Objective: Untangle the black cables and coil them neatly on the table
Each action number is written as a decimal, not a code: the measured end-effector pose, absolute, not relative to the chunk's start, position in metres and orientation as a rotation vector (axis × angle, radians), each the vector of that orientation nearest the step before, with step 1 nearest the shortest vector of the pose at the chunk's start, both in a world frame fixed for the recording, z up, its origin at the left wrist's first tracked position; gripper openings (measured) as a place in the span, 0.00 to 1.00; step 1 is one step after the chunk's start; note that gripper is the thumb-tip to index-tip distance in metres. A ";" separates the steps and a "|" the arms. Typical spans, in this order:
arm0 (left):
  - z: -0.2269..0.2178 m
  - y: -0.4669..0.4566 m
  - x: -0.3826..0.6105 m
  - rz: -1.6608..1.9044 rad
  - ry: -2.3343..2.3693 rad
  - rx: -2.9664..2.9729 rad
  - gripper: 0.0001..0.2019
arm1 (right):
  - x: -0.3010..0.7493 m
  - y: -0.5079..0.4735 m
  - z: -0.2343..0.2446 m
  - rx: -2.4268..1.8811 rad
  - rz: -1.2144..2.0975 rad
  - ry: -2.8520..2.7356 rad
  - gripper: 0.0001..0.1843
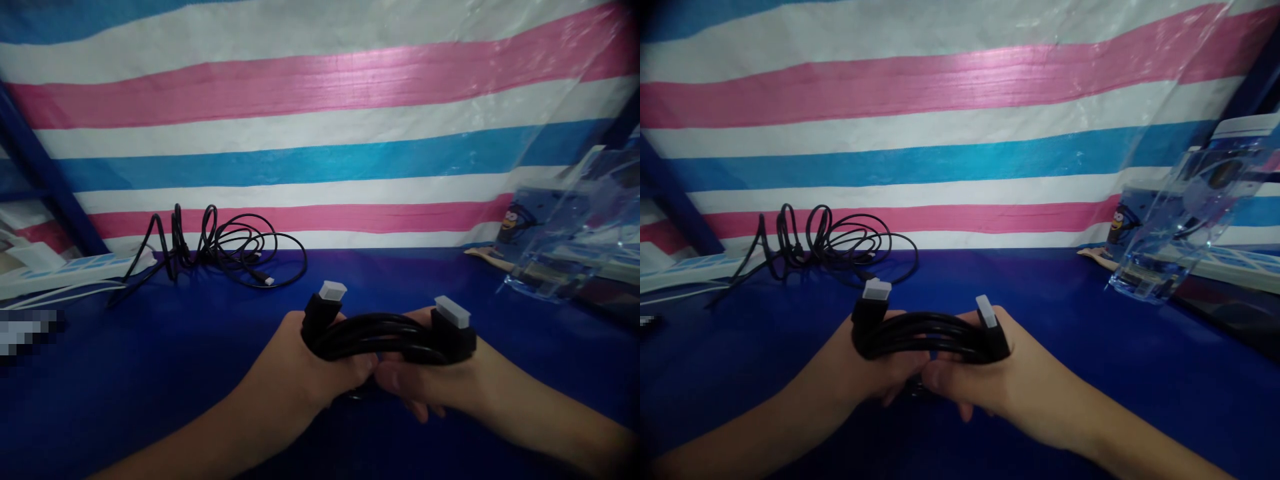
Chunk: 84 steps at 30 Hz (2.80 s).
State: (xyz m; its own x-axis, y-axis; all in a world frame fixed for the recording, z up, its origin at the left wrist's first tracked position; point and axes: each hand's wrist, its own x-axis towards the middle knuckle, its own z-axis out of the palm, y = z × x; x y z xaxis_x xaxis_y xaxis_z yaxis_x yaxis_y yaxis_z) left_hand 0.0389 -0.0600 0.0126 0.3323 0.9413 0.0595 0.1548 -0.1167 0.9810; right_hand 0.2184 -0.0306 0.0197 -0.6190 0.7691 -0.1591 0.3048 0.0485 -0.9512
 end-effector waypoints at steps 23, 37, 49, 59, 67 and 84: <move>-0.003 0.029 0.060 0.807 1.760 1.992 0.11 | 0.230 0.038 -0.010 -1.641 0.194 -2.044 0.24; -0.004 0.031 0.055 1.119 1.417 2.091 0.22 | 0.247 0.049 -0.003 -1.424 0.405 -2.124 0.22; 0.008 0.025 0.031 0.486 2.029 2.265 0.23 | 0.248 0.034 -0.004 -1.306 0.230 -2.400 0.25; 0.016 0.022 0.042 0.538 1.872 2.304 0.14 | 0.242 0.033 -0.001 -1.447 0.183 -2.373 0.18; 0.003 0.028 0.039 0.695 1.705 2.228 0.25 | 0.247 0.030 0.006 -1.493 0.183 -2.332 0.23; 0.029 0.005 -0.097 0.407 1.809 2.659 0.21 | 0.235 -0.059 0.046 -0.897 -0.206 -2.230 0.13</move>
